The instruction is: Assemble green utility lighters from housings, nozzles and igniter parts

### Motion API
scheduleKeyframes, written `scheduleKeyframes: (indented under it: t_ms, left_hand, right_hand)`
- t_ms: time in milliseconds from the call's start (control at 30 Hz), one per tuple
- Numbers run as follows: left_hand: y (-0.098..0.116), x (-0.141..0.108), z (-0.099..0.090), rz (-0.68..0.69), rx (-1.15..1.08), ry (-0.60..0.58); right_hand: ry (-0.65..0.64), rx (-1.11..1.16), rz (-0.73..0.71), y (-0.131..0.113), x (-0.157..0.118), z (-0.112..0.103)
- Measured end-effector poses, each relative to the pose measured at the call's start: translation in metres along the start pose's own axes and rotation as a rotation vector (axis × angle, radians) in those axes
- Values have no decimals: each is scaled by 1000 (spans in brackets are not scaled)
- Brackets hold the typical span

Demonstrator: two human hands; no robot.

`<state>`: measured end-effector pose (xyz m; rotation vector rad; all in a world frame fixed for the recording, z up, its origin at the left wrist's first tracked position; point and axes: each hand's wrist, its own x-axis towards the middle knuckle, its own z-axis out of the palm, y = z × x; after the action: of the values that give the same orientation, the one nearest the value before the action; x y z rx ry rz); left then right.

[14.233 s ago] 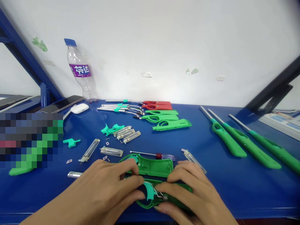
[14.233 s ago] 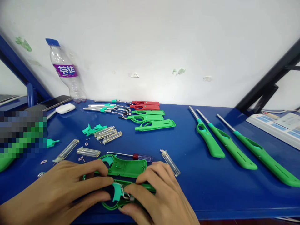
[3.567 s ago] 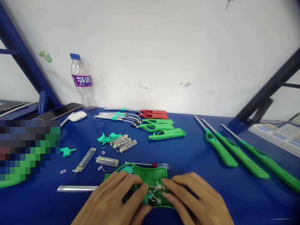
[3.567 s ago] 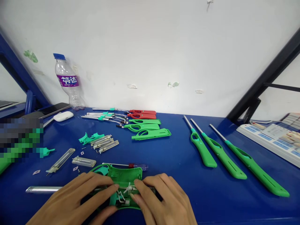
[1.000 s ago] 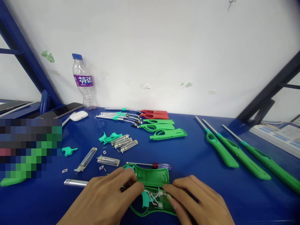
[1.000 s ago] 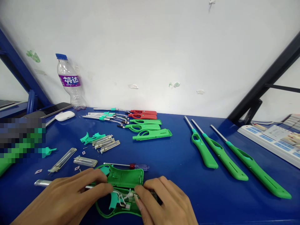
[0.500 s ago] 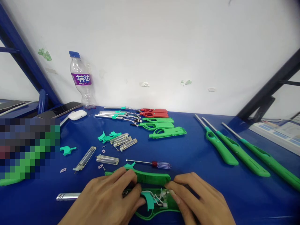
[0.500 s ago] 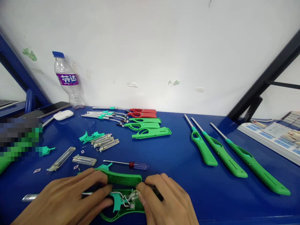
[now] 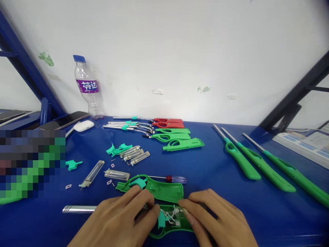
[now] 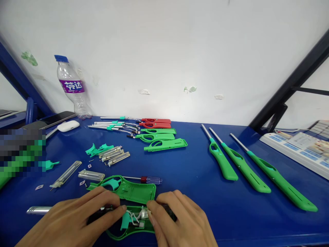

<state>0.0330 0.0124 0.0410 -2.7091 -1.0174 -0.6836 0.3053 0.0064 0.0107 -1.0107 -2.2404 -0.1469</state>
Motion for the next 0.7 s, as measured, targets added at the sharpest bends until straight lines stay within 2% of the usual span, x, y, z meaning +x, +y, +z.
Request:
scheduleKeyframes:
  t_ms: [100,333,500,567,700]
  left_hand:
    - [-2,0,-6,-6,12,-99]
    - [-6,-4,1,14,17,-25]
    - [-4,-3,-7,24,78,-79]
    - [-3,-2,-5,16,80,-44]
    - [4,0,4,-11,74,159]
  right_hand:
    - [-3,0,-6,-1,1,0]
    - [14,-5,-26,-2,3,-1]
    - [19,3,-27,-3,4,-1]
    - [9,14,-23,-3,4,-1]
    - [7,22,-13,-4,5,0]
